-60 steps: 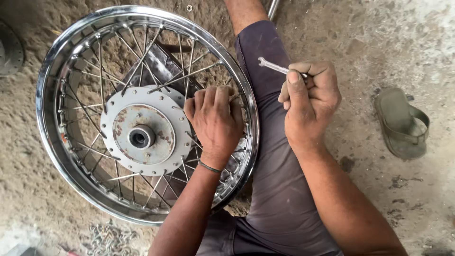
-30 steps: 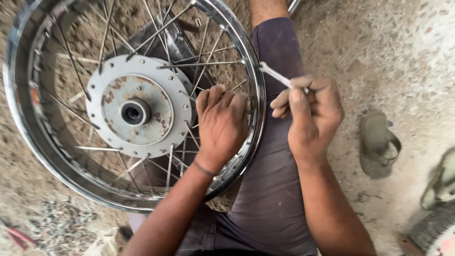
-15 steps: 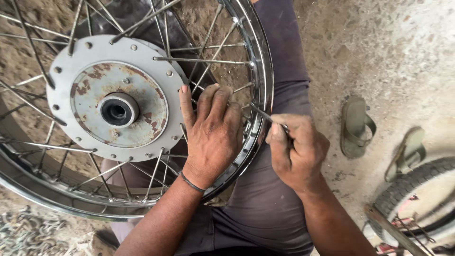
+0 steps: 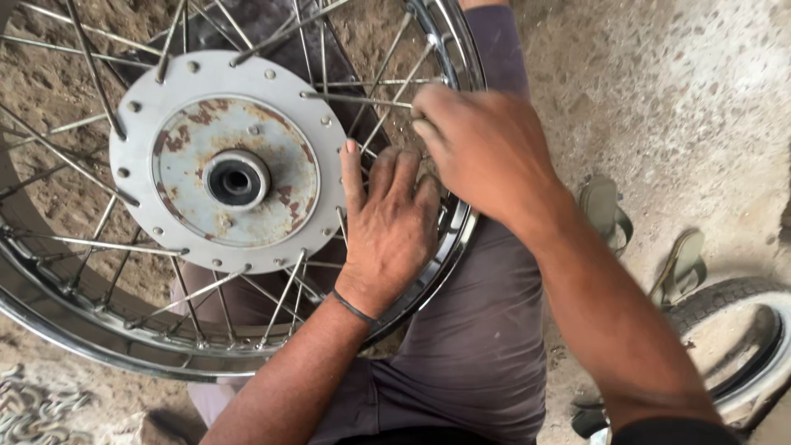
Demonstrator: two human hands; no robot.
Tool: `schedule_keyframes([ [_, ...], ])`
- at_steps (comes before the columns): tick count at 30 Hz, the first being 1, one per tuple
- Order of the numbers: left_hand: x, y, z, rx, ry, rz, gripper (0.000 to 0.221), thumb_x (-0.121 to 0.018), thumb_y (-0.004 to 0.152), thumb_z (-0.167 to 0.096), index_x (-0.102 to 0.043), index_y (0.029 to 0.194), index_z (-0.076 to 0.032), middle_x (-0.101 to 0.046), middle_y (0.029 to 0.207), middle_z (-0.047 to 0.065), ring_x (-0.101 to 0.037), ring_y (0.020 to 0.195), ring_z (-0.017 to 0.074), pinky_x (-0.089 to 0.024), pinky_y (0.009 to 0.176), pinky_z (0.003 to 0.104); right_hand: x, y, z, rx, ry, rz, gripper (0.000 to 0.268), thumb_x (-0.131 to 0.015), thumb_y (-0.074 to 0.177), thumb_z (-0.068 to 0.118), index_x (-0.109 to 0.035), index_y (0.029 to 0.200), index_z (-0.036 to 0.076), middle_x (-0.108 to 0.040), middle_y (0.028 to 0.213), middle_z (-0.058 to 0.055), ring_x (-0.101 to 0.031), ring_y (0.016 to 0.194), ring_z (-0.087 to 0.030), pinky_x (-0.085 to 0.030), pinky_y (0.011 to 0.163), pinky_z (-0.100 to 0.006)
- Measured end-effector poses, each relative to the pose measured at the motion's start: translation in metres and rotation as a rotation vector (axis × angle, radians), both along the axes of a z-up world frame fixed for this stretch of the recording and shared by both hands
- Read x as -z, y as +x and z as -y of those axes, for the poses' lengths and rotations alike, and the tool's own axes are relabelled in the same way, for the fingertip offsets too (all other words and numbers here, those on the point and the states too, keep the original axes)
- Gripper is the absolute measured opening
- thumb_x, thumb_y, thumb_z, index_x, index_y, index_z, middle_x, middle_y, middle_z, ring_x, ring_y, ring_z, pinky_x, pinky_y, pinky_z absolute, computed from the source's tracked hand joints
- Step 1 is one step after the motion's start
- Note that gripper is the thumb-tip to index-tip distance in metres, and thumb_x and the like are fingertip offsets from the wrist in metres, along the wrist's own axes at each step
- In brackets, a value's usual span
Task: The person sits on the ground with a motorcycle wheel on their lap and uses a spoke wrench to tighten the nipples on the wheel spokes. They rotate the wheel periodically to access different sections while continuing to adjust the spokes.
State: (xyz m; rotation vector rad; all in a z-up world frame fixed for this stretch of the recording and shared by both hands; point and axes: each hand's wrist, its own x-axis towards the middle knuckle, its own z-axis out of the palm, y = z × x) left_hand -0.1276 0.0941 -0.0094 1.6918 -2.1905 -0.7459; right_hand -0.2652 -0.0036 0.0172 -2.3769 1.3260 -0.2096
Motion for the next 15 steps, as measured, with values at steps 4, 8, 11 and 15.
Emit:
schedule_keyframes([
  [4,0.007,-0.002,-0.003,-0.018,-0.021,0.022,0.038,-0.059,0.092,-0.011,-0.069,0.128,-0.002,-0.057,0.134,0.013,-0.050,0.136,0.0289,-0.005,0.127,0.063,-0.018,-0.040,-0.053,0.356,0.121,0.220,0.009,-0.070,0.105,0.005,-0.062,0.102,0.003,-0.066,0.074,-0.005,-0.063,0.058,-0.011,-0.047,0.048,-0.024],
  [8,0.008,-0.002,-0.003,-0.008,-0.045,0.052,0.037,-0.059,0.094,-0.011,-0.068,0.129,-0.001,-0.058,0.134,0.012,-0.051,0.136,0.0284,-0.004,0.127,0.063,-0.024,-0.038,-0.106,0.437,0.043,0.299,0.012,-0.072,0.101,0.000,-0.063,0.106,0.006,-0.069,0.084,-0.003,-0.067,0.066,-0.008,-0.053,0.053,-0.021],
  [11,0.004,-0.003,-0.001,-0.013,-0.021,0.036,0.035,-0.060,0.092,-0.013,-0.069,0.124,-0.003,-0.059,0.135,0.013,-0.052,0.135,0.0301,-0.005,0.127,0.064,-0.024,-0.033,-0.119,0.405,0.026,0.221,0.018,-0.076,0.096,-0.001,-0.063,0.106,0.005,-0.068,0.083,-0.004,-0.067,0.068,-0.011,-0.053,0.057,-0.025],
  [15,0.002,-0.002,0.000,-0.010,-0.024,0.030,0.034,-0.062,0.091,-0.014,-0.070,0.122,-0.005,-0.060,0.136,0.014,-0.052,0.135,0.0310,-0.006,0.126,0.064,-0.033,-0.035,-0.116,0.333,0.071,0.161,0.020,-0.075,0.093,-0.002,-0.061,0.105,0.005,-0.067,0.084,-0.006,-0.069,0.073,-0.014,-0.054,0.061,-0.028],
])
